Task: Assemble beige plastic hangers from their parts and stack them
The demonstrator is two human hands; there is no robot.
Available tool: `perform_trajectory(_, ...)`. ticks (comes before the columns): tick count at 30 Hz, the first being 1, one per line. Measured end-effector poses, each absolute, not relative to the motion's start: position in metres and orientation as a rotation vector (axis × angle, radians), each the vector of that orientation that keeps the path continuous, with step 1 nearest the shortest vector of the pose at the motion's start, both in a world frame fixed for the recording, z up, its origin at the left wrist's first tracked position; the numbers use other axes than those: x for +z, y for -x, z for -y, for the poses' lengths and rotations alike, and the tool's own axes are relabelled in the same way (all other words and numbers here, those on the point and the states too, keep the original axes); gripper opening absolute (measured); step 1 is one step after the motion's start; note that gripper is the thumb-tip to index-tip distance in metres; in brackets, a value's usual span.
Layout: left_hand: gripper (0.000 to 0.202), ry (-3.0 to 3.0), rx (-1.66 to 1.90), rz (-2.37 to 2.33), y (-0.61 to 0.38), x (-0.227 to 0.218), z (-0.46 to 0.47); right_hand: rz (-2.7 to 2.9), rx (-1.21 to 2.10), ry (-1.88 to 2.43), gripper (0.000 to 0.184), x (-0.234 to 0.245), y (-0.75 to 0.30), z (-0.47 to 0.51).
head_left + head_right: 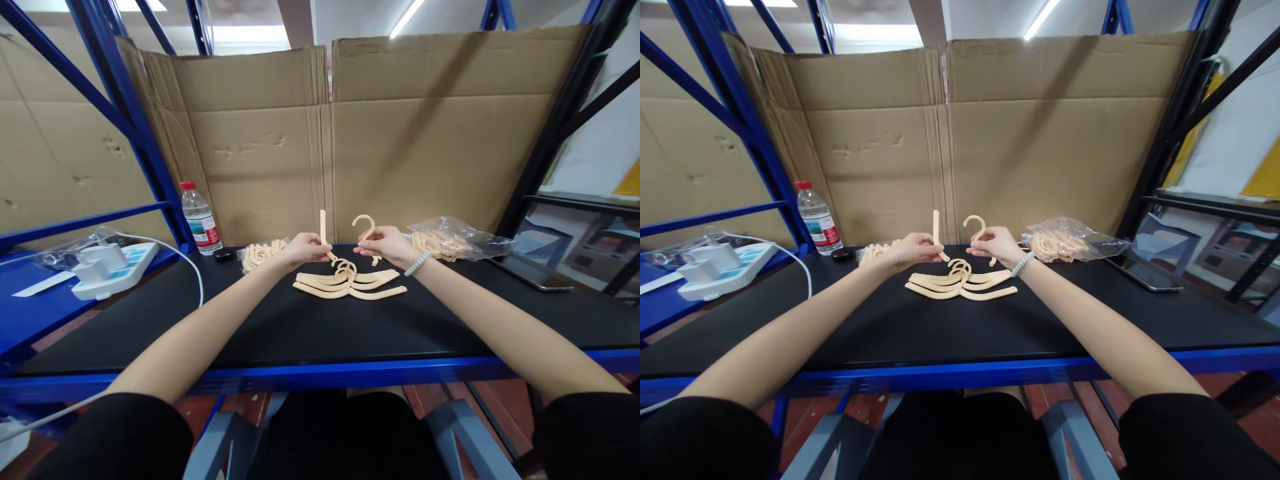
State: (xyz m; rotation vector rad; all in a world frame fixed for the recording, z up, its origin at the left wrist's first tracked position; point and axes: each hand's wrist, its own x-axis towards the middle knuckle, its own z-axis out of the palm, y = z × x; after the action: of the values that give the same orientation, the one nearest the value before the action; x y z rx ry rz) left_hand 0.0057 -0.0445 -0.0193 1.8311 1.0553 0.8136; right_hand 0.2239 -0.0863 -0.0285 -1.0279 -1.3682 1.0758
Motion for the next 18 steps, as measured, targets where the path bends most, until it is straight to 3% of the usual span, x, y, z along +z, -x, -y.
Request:
perform_trajectory(4, 0.018, -1.713, 0.917, -0.693, -0.003, -0.032, 0.062, 1.300, 1.233, 0.855, 0.015, -0.038, -0.217, 0.102)
perform_trajectory(9, 0.026, -1.794, 0.964, -0.660, -0.003, -0.040, 0.076, 1.338, 1.246, 0.805, 0.022, -0.045, -0.213, 0.116)
perform_trajectory(18, 0.029, -1.854, 1.111, -0.590, -0.006, -0.042, 0.087, 1.373, 1.514, 0.772, 0.016, -0.042, -0.211, 0.127)
